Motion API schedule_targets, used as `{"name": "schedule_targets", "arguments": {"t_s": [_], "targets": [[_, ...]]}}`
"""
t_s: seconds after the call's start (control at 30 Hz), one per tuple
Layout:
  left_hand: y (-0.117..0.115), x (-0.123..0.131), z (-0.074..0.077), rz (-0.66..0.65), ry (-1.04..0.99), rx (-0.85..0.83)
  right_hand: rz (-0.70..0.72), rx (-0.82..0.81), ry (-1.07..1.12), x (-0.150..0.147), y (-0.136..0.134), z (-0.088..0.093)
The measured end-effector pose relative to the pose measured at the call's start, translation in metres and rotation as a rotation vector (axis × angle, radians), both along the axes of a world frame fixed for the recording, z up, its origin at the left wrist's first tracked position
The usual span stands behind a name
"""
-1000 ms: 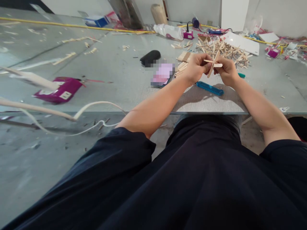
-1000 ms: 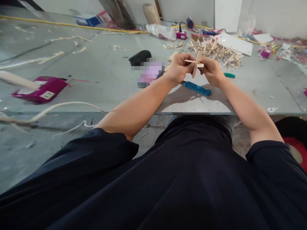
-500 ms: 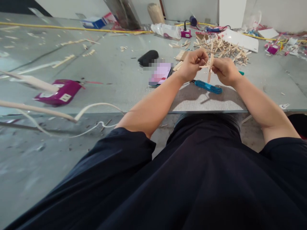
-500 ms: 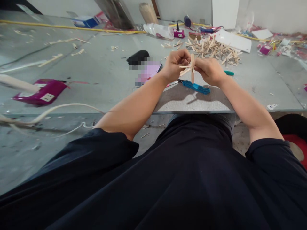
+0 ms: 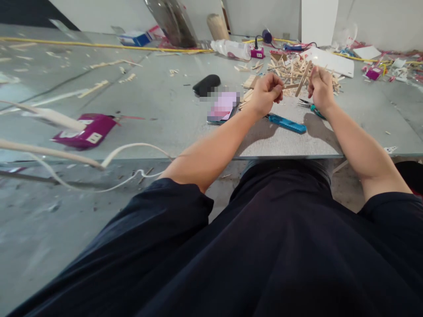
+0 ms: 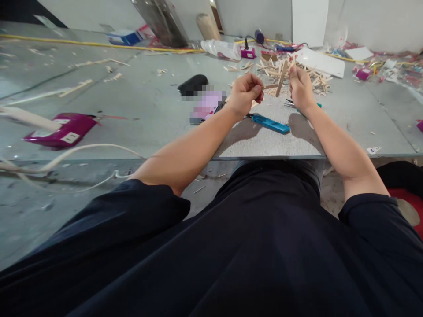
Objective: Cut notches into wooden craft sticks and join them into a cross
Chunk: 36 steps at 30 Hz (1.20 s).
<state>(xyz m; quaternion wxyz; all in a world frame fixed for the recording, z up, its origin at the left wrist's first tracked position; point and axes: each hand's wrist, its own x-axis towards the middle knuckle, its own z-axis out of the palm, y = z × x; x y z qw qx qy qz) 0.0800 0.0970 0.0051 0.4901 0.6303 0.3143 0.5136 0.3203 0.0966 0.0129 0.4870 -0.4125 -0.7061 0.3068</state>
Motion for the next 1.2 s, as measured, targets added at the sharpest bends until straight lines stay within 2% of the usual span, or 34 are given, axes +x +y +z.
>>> {"name": "schedule_targets", "arguments": {"t_s": [0.1,0.13,0.37,0.5,0.63,0.83,1.0,1.2], "targets": [[-0.003,0.003,0.003,0.052,-0.040,-0.044,-0.146,0.027,0.146,-0.007,-0.004,0.002],[-0.003,0.003,0.003,0.070,-0.060,-0.054,-0.155,0.015,0.179,-0.011,-0.007,0.003],[-0.007,-0.004,0.008,0.144,-0.111,-0.082,-0.012,-0.014,0.186,-0.025,-0.016,0.008],[-0.003,-0.006,0.008,0.115,-0.143,-0.168,-0.005,-0.017,0.243,-0.020,-0.015,0.008],[-0.001,-0.003,0.006,0.040,-0.217,-0.269,0.005,0.049,0.358,-0.016,-0.013,0.003],[-0.014,0.003,0.010,-0.085,-0.178,-0.282,0.000,0.171,0.171,-0.011,-0.005,-0.012],[-0.022,0.003,0.011,-0.122,-0.192,-0.263,0.041,0.189,0.215,-0.010,0.000,-0.020],[-0.015,0.005,0.000,-0.123,-0.150,-0.225,0.005,0.151,0.253,-0.013,-0.005,-0.015]]}}
